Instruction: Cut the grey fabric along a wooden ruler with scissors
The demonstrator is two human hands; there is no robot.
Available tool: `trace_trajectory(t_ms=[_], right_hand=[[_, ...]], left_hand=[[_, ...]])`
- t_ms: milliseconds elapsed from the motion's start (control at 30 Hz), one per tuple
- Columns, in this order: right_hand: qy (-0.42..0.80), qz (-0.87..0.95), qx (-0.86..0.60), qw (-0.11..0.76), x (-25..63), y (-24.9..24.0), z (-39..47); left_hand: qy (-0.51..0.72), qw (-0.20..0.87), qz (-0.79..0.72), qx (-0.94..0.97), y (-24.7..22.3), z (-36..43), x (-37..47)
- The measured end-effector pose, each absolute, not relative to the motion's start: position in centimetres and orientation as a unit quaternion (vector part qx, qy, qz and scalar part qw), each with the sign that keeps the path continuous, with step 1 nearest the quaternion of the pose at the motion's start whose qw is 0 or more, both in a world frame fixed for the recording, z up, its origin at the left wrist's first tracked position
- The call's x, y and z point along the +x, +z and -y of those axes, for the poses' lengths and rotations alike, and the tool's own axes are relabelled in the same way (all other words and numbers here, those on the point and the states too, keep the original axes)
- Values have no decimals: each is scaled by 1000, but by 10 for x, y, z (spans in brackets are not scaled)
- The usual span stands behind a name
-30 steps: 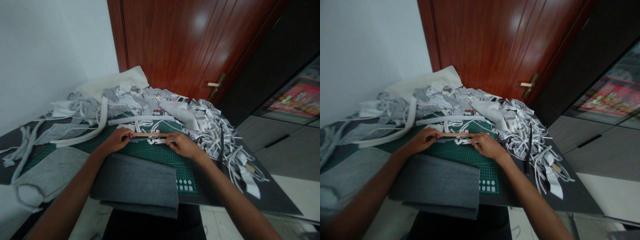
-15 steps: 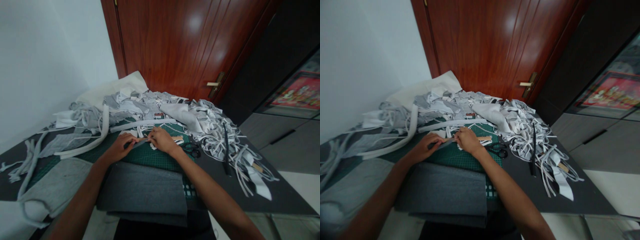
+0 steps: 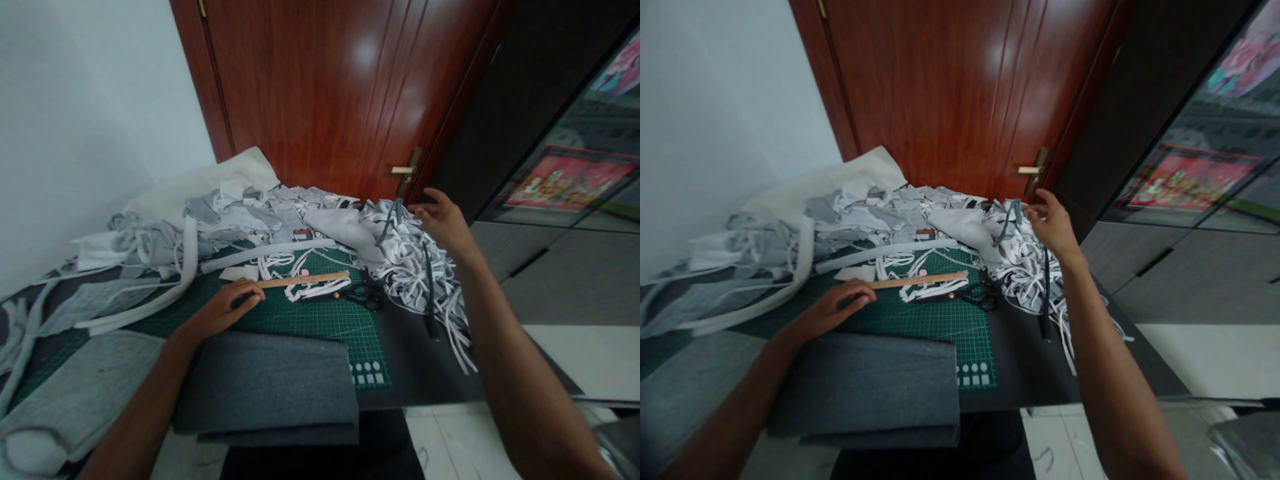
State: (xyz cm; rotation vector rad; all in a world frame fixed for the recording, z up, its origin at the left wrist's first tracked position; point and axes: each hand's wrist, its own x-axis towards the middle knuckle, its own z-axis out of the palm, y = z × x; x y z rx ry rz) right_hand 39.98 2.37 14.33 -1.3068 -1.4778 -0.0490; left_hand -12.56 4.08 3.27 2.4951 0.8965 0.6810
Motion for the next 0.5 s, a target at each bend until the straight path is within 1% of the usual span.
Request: trace_trajectory(t_ms=[100, 167, 233, 367, 433, 500], right_hand=[[22, 581, -593, 558, 379, 110, 18], [40, 607, -588, 534, 342, 88, 52], [63, 692, -546, 469, 294, 68, 89], [111, 880, -353, 299, 203, 39, 143], [113, 914, -312, 235, 173, 31, 152], [98, 929, -304, 189, 155, 27, 149]], left_hand=[[216, 222, -319, 896, 31, -41, -124], [209, 226, -321, 895, 30, -41, -123], [206, 225, -327, 894, 29, -42, -123], [217, 209, -321, 898, 28, -45, -122], [226, 196, -320, 899, 29, -45, -122], [237, 179, -327, 897, 31, -44, -121]])
